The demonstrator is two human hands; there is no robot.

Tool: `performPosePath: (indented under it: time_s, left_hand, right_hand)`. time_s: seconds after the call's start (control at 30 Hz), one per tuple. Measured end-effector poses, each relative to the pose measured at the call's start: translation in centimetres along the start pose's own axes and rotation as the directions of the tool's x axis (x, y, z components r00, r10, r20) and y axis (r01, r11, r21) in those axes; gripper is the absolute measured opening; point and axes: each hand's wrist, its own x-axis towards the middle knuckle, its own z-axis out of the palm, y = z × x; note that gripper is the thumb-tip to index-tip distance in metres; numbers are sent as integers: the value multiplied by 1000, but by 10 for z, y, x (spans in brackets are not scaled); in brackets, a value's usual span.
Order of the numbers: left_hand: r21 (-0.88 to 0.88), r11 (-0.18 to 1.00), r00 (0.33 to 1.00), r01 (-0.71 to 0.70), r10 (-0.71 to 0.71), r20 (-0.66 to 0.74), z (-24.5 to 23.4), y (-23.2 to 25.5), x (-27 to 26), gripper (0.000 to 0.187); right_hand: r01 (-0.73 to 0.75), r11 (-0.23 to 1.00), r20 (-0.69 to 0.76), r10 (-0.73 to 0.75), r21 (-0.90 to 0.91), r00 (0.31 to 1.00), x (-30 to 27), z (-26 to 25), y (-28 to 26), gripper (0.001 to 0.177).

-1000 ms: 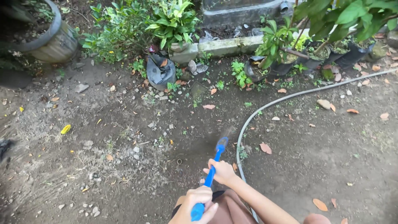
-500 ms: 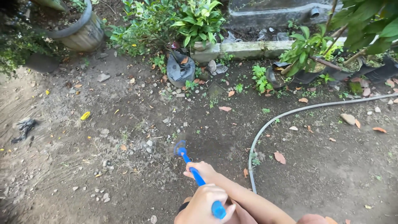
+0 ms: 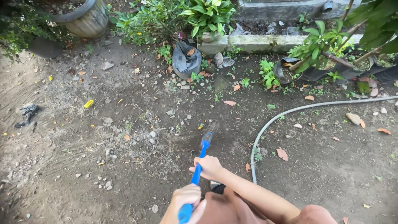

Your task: Sweeping dirt and debris from the ground around plants using a small broom.

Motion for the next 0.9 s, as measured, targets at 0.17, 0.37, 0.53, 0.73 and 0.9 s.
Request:
performPosePath:
  time_s: [0.17,0.37,0.53,0.73,0.9]
  left_hand:
    - [26,998,995,-48,50,-85,-10,37,-7,42]
    - [161,985,973,67,-29,-227,1,76,-26,43]
    - [179,982,939,60,6,-345,-13,81,-61,37]
    - [178,977,947,113,-52,-316,-28,26,-123,35]
    - [30,990,929,137,-117,-352,-68,-3,-196,34]
  right_hand:
    - [157,987,19,-156,-28,988,-1,-18,-33,41]
    - [346,937,121,-349,50,929,14,1,-75,36]
    - [430,869,190,-478,245,857,19,29,-135,30]
    - [266,954,297,-295,135,908,39,120,-162,24]
    - [272,962,230,-269,19,935,36,185,-151,27]
